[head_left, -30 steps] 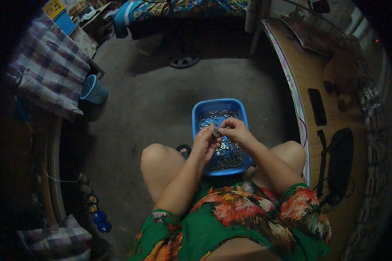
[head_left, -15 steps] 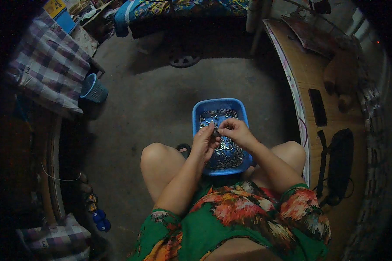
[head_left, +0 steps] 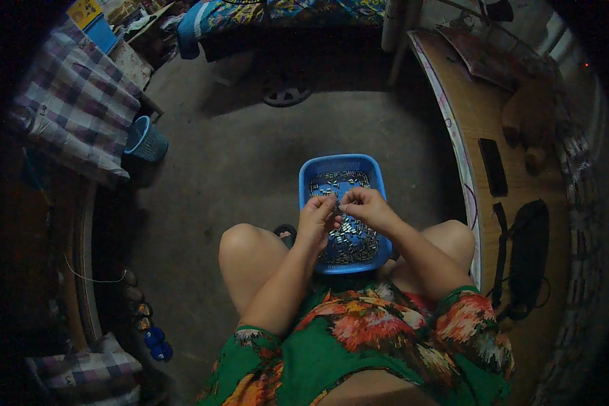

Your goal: Sorting small metal hardware components inside a blue plastic basin.

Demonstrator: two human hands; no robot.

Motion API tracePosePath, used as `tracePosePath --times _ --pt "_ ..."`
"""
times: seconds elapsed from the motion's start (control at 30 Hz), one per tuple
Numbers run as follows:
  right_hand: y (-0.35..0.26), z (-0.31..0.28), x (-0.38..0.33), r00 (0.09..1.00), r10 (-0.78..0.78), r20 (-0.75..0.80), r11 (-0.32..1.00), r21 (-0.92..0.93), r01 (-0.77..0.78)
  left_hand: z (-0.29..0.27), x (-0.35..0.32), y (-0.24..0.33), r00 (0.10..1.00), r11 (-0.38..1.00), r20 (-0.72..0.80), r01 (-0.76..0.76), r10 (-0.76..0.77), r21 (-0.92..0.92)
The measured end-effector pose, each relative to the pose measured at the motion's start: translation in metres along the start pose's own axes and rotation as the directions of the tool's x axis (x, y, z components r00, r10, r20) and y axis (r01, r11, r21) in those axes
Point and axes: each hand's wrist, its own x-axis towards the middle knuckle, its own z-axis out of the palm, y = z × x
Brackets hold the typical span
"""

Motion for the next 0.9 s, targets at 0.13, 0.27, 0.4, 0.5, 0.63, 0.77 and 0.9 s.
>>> tracePosePath --times 0.13,0.27,0.4,0.5,0.63,0.77,0.9 --pt "-0.007 0.000 -0.002 0.997 0.083 0.002 0.996 -0.032 -0.082 0.004 -0.003 0.002 0.996 0.992 -0.012 -0.085 0.087 0.095" --pt "-0.016 -0.001 -0.003 0.950 0.308 0.059 0.948 0.070 -0.311 0.003 -0.003 0.003 0.992 0.982 0.014 -0.123 0.122 0.144" --pt "0.008 0.001 -0.001 0.996 -0.072 -0.052 0.991 -0.113 0.066 0.005 0.001 0.001 0.996 0.989 0.042 -0.086 0.081 0.121" --pt "0.004 0.006 0.000 0.992 -0.112 -0.056 0.993 -0.041 0.110 0.000 0.002 -0.001 0.999 1.000 0.044 -0.004 0.004 0.000" --pt "-0.013 0.000 0.000 0.956 0.277 0.091 0.941 0.173 -0.289 -0.003 0.000 0.003 0.984 0.989 0.162 0.088 -0.068 -0.119" --pt "-0.011 -0.004 -0.002 0.931 0.342 0.127 0.914 0.184 -0.361 -0.003 0.001 0.002 0.981 0.974 0.182 0.110 -0.074 -0.197" --pt "-0.011 -0.003 -0.001 0.906 0.409 0.106 0.777 0.480 -0.406 -0.011 0.006 0.001 0.997 0.959 0.073 0.053 -0.034 -0.277"
